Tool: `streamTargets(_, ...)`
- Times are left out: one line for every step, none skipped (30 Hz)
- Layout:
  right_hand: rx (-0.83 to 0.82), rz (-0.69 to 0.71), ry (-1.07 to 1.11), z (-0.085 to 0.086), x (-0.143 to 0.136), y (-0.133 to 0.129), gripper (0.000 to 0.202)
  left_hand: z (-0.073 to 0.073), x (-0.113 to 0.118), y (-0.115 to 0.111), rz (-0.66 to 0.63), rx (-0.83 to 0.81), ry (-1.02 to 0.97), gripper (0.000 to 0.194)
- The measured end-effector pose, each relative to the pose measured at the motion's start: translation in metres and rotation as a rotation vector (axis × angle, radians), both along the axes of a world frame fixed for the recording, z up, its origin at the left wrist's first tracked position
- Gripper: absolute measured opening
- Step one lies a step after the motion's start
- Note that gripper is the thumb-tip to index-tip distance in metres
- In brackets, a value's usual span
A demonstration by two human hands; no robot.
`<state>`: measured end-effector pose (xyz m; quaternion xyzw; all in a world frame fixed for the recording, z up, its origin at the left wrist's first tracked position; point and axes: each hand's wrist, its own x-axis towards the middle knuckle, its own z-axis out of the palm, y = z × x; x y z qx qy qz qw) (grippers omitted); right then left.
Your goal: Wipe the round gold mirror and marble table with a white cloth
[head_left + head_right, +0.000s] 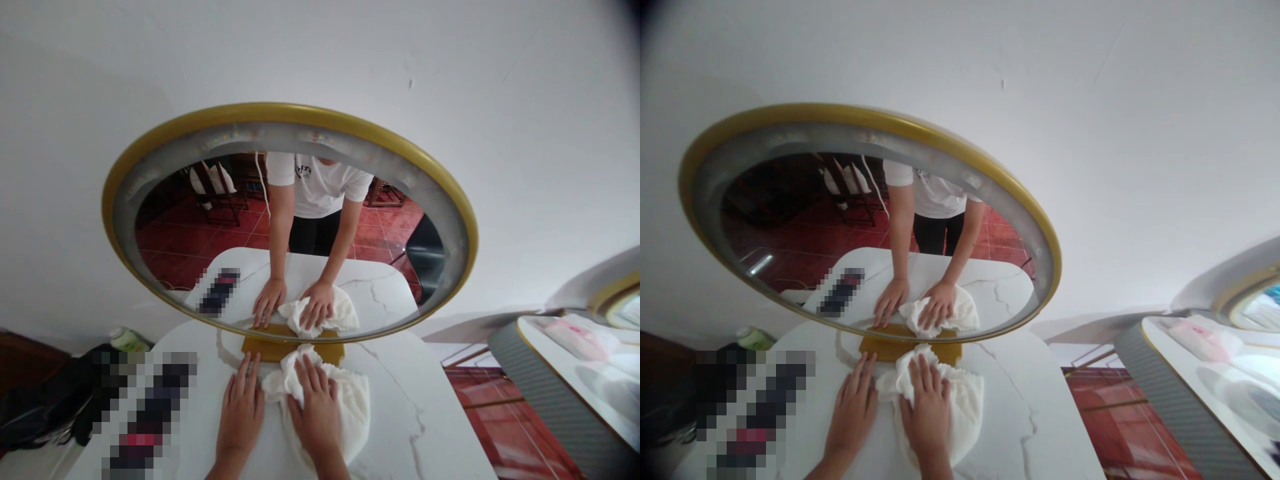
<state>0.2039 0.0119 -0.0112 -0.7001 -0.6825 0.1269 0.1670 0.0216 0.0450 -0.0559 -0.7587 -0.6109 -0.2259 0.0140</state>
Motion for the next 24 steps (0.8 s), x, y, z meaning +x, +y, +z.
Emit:
streamTargets(0.003, 0.000, 0.000, 0.000, 0.001, 0.000, 0.059, -0.001, 0.000, 0.000, -0.006, 0.007, 0.003, 0.066)
streamTargets(0.006, -0.004, -0.003, 0.000, 0.004, 0.000, 0.059, -0.002, -0.001, 0.000, -0.009, 0.012, 0.005, 0.067)
streamTargets(0.009, -0.016, -0.010, 0.000, 0.009, -0.001, 0.058, -0.002, 0.000, 0.000, -0.010, 0.014, 0.007, 0.067)
streamTargets(0.012, -0.039, -0.021, 0.000, 0.016, -0.003, 0.058, -0.002, 0.000, 0.000, -0.010, 0.012, 0.010, 0.066)
streamTargets(0.016, -0.070, -0.035, 0.000, 0.025, -0.006, 0.057, -0.002, 0.000, 0.001, -0.006, 0.006, 0.012, 0.066)
streamTargets(0.020, -0.109, -0.050, 0.000, 0.033, -0.008, 0.057, -0.001, 0.000, 0.001, -0.001, 0.001, 0.014, 0.066)
streamTargets(0.022, -0.153, -0.066, -0.001, 0.042, -0.011, 0.057, -0.001, 0.001, 0.001, 0.004, -0.003, 0.013, 0.066)
streamTargets(0.025, -0.197, -0.081, -0.001, 0.049, -0.013, 0.057, 0.000, 0.001, 0.001, 0.007, -0.005, 0.011, 0.066)
streamTargets(0.027, -0.233, -0.094, -0.002, 0.054, -0.015, 0.057, 0.000, 0.001, 0.001, 0.007, -0.005, 0.007, 0.066)
streamTargets(0.029, -0.256, -0.102, -0.002, 0.057, -0.016, 0.057, 0.000, 0.001, 0.001, 0.006, -0.004, 0.003, 0.066)
streamTargets(0.030, -0.263, -0.105, -0.003, 0.058, -0.017, 0.057, 0.000, 0.001, 0.001, 0.005, -0.001, -0.001, 0.066)
streamTargets(0.032, -0.256, -0.104, -0.004, 0.056, -0.017, 0.057, 0.000, 0.001, 0.001, 0.004, 0.000, -0.002, 0.066)
streamTargets(0.032, -0.237, -0.098, -0.005, 0.053, -0.016, 0.057, 0.000, 0.001, 0.001, 0.006, 0.002, -0.002, 0.066)
streamTargets(0.032, -0.211, -0.088, -0.005, 0.047, -0.015, 0.057, 0.000, 0.002, 0.001, 0.009, 0.005, 0.000, 0.066)
streamTargets(0.031, -0.183, -0.074, -0.006, 0.040, -0.014, 0.057, 0.000, 0.002, 0.001, 0.011, 0.009, 0.002, 0.066)
streamTargets(0.030, -0.156, -0.059, -0.007, 0.032, -0.012, 0.058, 0.000, 0.002, 0.001, 0.011, 0.013, 0.005, 0.066)
streamTargets(0.028, -0.129, -0.042, -0.008, 0.023, -0.010, 0.058, 0.000, 0.002, 0.001, 0.007, 0.019, 0.009, 0.066)
streamTargets(0.025, -0.102, -0.026, -0.009, 0.014, -0.008, 0.059, -0.001, 0.002, 0.001, 0.003, 0.027, 0.013, 0.066)
streamTargets(0.021, -0.079, -0.011, -0.010, 0.005, -0.006, 0.060, -0.001, 0.001, 0.001, -0.003, 0.034, 0.017, 0.067)
streamTargets(0.018, -0.059, 0.002, -0.011, -0.004, -0.004, 0.061, -0.002, 0.001, 0.001, -0.009, 0.039, 0.022, 0.067)
streamTargets(0.016, -0.043, 0.012, -0.011, -0.011, -0.002, 0.061, -0.002, 0.000, 0.001, -0.014, 0.042, 0.027, 0.068)
streamTargets(0.015, -0.028, 0.020, -0.010, -0.016, 0.000, 0.061, -0.002, -0.001, 0.001, -0.017, 0.042, 0.031, 0.069)
streamTargets(0.016, -0.014, 0.024, -0.010, -0.019, 0.001, 0.061, -0.002, -0.001, 0.000, -0.019, 0.038, 0.034, 0.069)
streamTargets(0.019, -0.005, 0.025, -0.009, -0.020, 0.001, 0.061, -0.001, -0.001, 0.000, -0.019, 0.033, 0.035, 0.070)
